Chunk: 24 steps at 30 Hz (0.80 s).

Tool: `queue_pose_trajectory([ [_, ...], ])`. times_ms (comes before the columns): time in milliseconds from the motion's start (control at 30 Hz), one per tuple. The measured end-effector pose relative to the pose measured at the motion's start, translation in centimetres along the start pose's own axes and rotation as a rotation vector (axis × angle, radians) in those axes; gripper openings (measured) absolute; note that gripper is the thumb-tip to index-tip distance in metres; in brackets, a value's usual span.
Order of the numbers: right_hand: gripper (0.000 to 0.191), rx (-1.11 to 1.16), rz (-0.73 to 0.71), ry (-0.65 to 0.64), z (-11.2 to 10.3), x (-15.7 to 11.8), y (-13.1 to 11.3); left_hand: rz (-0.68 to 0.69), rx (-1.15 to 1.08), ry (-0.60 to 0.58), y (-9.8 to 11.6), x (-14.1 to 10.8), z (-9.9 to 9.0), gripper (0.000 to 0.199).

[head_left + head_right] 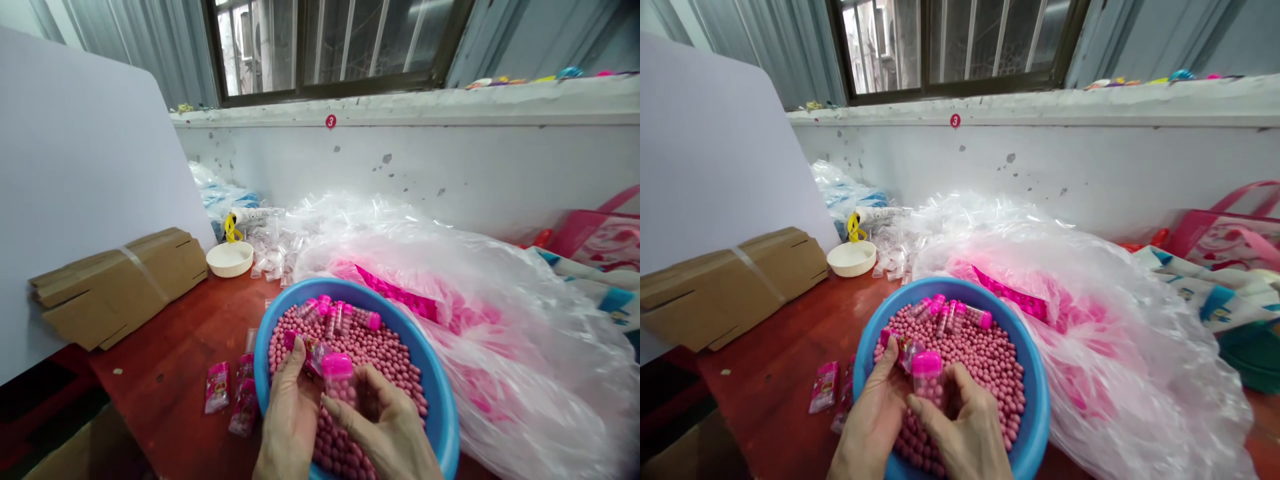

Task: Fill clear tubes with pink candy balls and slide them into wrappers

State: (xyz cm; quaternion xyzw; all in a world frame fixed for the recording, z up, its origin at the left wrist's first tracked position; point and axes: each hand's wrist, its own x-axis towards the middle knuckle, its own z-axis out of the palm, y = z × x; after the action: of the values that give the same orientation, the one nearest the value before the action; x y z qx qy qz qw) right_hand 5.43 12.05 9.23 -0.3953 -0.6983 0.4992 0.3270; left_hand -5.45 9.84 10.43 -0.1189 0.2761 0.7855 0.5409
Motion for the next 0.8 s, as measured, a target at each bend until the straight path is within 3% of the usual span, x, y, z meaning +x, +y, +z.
queue_pose_trajectory([
  [167, 0.019, -0.088, -0.073, 0.039, 0.2, -0.4, 1.1, 0.090, 0.058, -0.067, -0.4, -0.3, -0.4, 0.003],
  [333, 0.027, -0.202, -0.199, 0.165, -0.4, -0.7, 2.2, 0.123, 0.113, -0.143, -1.0, -0.9, -0.5, 0.014],
  [567, 0.035, -0.374, -0.343, 0.315, -0.7, -1.7, 3.7, 0.087, 0.239, -0.212, -2.0, -1.1, -1.0, 0.013],
  [800, 0.038, -0.195, -0.236, 0.285, -0.9, -2.0, 4.5, -0.021, 0.223, -0.266, -1.8, -0.7, -1.5, 0.013],
])
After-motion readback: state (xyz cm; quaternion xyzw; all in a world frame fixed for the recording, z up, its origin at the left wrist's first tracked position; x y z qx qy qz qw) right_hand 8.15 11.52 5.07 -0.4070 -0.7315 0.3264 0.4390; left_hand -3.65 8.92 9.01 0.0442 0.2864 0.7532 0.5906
